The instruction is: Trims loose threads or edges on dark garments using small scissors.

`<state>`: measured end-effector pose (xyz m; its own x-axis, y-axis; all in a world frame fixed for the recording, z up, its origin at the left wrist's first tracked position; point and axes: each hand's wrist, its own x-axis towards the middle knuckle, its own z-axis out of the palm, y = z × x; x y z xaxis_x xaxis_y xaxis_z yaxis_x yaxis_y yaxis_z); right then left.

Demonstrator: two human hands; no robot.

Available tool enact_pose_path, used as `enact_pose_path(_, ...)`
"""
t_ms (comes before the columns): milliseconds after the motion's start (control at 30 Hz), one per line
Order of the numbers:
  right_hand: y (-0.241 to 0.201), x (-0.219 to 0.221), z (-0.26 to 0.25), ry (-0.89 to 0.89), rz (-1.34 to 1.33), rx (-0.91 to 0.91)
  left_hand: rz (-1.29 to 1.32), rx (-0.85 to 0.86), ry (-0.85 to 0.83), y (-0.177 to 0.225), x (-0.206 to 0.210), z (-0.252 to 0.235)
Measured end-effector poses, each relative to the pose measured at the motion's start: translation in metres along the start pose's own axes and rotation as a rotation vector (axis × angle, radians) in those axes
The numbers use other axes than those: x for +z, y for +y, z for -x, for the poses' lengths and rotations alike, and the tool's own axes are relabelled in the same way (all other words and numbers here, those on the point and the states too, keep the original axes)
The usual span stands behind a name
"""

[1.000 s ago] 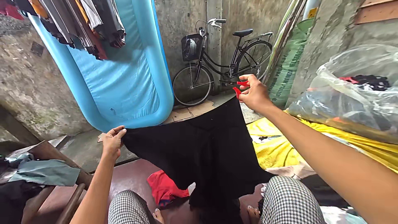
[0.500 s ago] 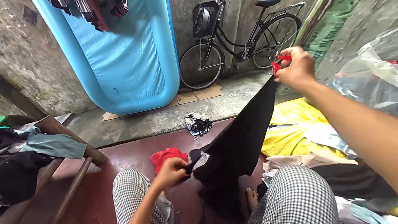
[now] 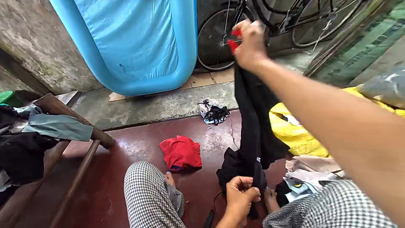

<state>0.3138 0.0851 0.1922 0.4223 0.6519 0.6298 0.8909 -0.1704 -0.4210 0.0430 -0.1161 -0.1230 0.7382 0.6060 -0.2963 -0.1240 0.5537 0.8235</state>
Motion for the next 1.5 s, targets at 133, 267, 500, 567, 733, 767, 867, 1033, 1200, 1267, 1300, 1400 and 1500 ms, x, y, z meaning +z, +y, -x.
enact_pose_path(133, -0.013, 0.130, 0.046, -0.261, -0.071, -0.131, 0.290, -0.297, 0.262, -0.028, -0.023, -0.016)
enact_pose_path(267, -0.023, 0.199, 0.122, -0.541, -0.038, -0.308, 0.275, -0.345, 0.468, -0.046, -0.051, -0.039)
enact_pose_path(500, 0.011, 0.133, 0.257, -0.612, -0.233, 0.152, -0.024, -0.217, 0.514, -0.065, -0.078, -0.039)
enact_pose_path(567, 0.033, 0.102, 0.299, -0.540, -0.342, 0.397, -0.090, -0.190, 0.453, -0.067, -0.080, -0.038)
enact_pose_path(733, 0.021, 0.034, 0.389, -0.441, -0.739, 1.029, -0.201, -0.155, 0.423, -0.068, -0.088, -0.035)
enact_pose_path(767, 0.014, 0.029, 0.404, -0.454, -0.801, 1.061, -0.233, -0.145, 0.426, -0.069, -0.093, -0.035)
enact_pose_path(867, -0.006, 0.029, 0.448, -0.532, -0.885, 1.078, -0.307, -0.111, 0.453, -0.072, -0.108, -0.034)
enact_pose_path(1033, -0.031, 0.048, 0.503, -0.657, -0.939, 1.155, -0.237, -0.119, 0.519, -0.072, -0.124, -0.033)
enact_pose_path(1200, -0.044, 0.057, 0.518, -0.709, -1.018, 1.244, -0.333, -0.108, 0.482, -0.069, -0.132, -0.032)
enact_pose_path(1267, -0.047, 0.058, 0.521, -0.688, -1.040, 1.296, -0.269, -0.150, 0.443, -0.063, -0.131, -0.031)
enact_pose_path(1300, -0.048, 0.058, 0.521, -0.672, -1.055, 1.328, -0.242, -0.163, 0.419, -0.059, -0.130, -0.031)
enact_pose_path(1400, -0.050, 0.057, 0.521, -0.603, -1.100, 1.417, -0.241, -0.151, 0.350, -0.048, -0.128, -0.031)
enact_pose_path(1500, -0.050, 0.055, 0.522, -0.596, -1.068, 1.441, -0.346, -0.114, 0.291, -0.036, -0.127, -0.033)
